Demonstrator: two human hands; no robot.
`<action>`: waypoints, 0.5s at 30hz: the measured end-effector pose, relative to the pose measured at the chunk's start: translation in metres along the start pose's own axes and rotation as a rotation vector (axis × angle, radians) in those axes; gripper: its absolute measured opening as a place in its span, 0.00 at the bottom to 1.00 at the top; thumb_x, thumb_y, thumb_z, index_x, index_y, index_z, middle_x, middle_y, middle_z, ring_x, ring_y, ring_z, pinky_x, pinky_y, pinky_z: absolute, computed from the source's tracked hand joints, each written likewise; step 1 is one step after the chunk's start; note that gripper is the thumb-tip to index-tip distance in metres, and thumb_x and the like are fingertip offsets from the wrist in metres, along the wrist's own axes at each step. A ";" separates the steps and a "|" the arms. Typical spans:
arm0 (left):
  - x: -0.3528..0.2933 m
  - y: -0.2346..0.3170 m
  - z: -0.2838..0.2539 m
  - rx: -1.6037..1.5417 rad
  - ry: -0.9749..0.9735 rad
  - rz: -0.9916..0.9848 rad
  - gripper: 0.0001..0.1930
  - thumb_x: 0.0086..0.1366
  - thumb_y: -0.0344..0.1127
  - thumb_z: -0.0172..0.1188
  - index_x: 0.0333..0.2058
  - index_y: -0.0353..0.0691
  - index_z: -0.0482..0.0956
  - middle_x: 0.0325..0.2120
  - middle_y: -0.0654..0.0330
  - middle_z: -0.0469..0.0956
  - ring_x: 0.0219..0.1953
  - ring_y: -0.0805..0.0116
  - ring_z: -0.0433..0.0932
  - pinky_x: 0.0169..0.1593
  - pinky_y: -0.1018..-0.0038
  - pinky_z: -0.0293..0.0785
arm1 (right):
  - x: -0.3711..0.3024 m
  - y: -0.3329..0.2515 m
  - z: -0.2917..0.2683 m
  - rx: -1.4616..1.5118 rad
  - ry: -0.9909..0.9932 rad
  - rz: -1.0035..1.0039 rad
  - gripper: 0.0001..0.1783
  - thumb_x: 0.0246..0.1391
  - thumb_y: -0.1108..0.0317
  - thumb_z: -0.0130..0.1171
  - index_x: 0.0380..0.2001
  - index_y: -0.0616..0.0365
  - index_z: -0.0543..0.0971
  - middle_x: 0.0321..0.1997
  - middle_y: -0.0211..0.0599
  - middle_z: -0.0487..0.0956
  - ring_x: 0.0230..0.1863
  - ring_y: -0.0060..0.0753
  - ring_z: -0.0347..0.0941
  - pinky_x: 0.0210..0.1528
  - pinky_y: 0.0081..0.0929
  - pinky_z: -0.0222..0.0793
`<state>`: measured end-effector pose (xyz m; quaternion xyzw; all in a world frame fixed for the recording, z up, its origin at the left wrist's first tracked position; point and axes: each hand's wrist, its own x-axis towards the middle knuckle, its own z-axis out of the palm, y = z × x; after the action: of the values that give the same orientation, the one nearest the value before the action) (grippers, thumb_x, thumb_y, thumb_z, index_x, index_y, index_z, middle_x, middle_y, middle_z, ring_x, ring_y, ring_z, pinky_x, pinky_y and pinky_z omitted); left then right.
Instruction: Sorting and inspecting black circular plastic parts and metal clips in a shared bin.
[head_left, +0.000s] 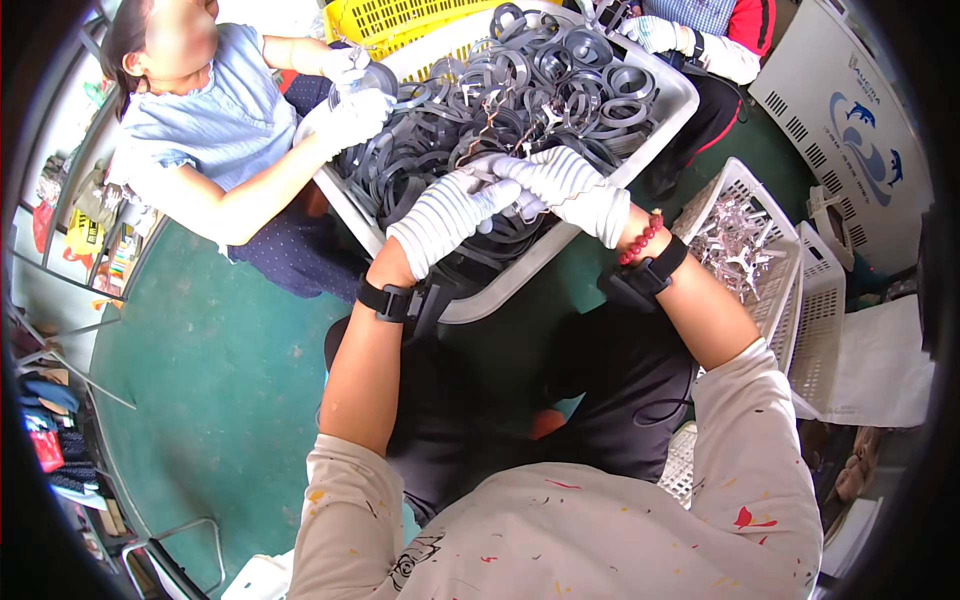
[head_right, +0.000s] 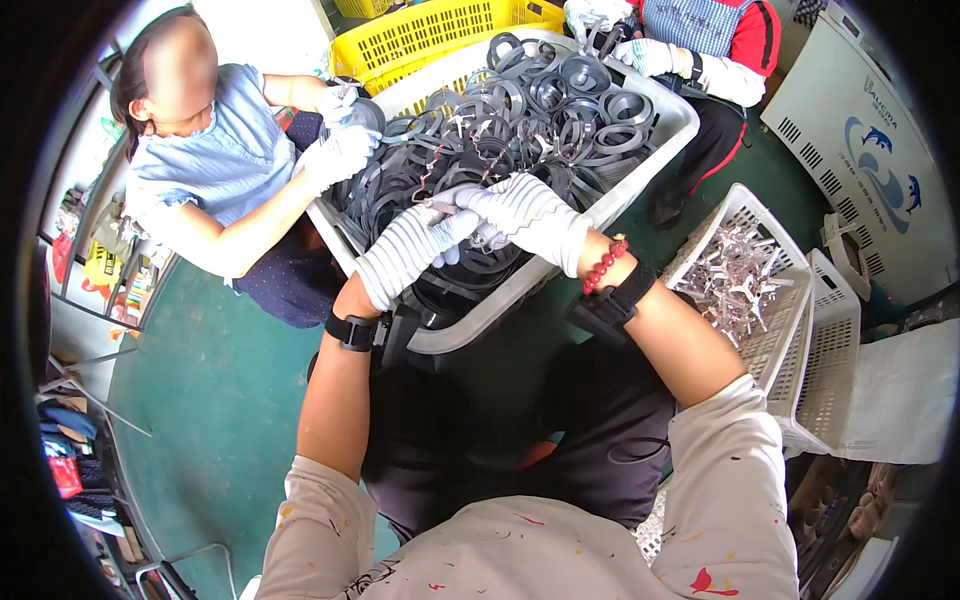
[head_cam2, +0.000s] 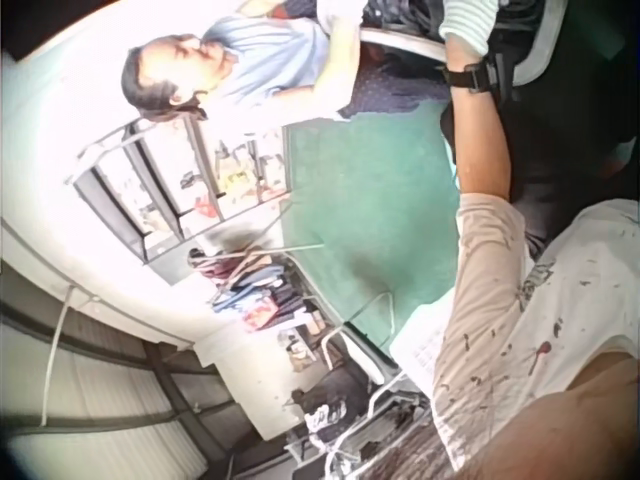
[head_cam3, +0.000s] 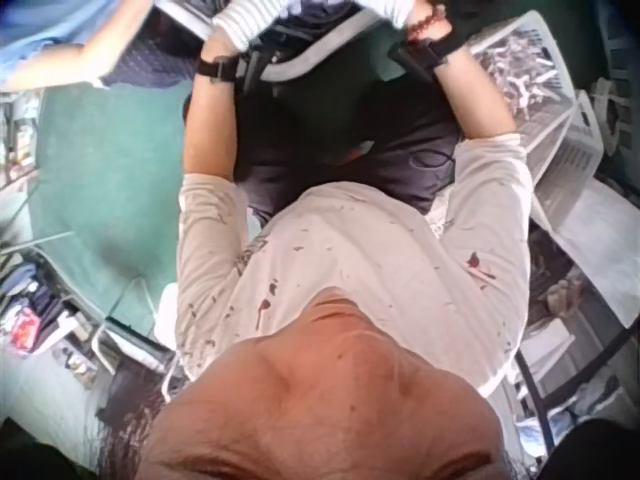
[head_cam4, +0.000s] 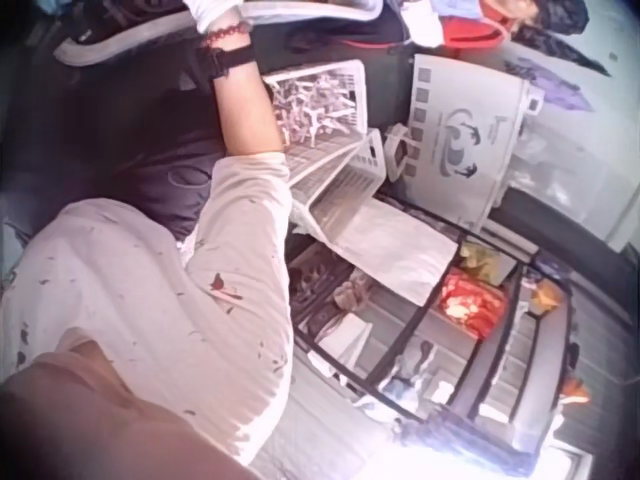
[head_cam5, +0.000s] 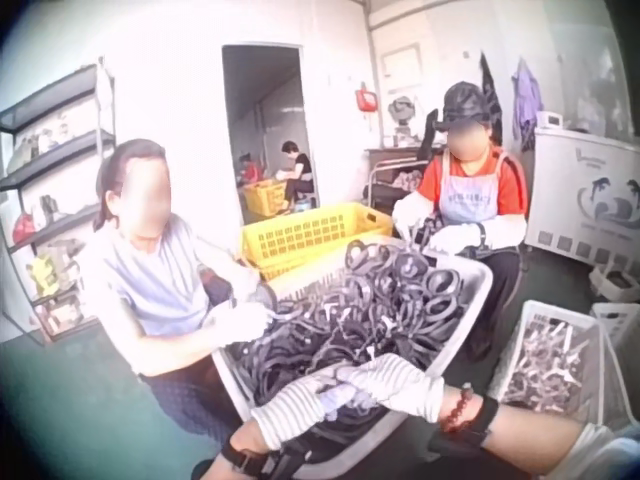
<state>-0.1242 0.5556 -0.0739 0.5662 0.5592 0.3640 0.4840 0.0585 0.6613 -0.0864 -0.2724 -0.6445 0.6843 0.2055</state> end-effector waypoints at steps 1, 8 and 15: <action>-0.002 -0.001 0.006 -0.037 0.096 0.004 0.26 0.72 0.41 0.64 0.65 0.39 0.73 0.41 0.67 0.78 0.36 0.79 0.73 0.40 0.78 0.72 | 0.000 0.001 -0.006 -0.165 -0.034 0.030 0.23 0.68 0.51 0.60 0.40 0.65 0.87 0.32 0.36 0.88 0.32 0.24 0.84 0.34 0.22 0.79; 0.005 -0.021 -0.016 -0.018 0.346 0.300 0.36 0.65 0.24 0.68 0.70 0.35 0.65 0.44 0.62 0.81 0.44 0.77 0.76 0.53 0.79 0.75 | 0.036 0.026 -0.060 -1.035 0.192 -0.198 0.25 0.70 0.50 0.56 0.45 0.63 0.85 0.37 0.49 0.87 0.38 0.41 0.85 0.42 0.35 0.78; 0.029 -0.028 -0.020 -0.233 0.508 0.181 0.23 0.68 0.20 0.63 0.61 0.35 0.76 0.47 0.59 0.82 0.44 0.77 0.78 0.48 0.80 0.79 | 0.049 0.042 -0.038 -1.443 0.074 -0.016 0.17 0.60 0.52 0.61 0.40 0.51 0.89 0.37 0.47 0.86 0.42 0.53 0.84 0.49 0.44 0.78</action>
<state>-0.1481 0.5843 -0.0994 0.4453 0.5639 0.5976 0.3558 0.0476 0.7179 -0.1338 -0.3585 -0.9303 0.0772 0.0010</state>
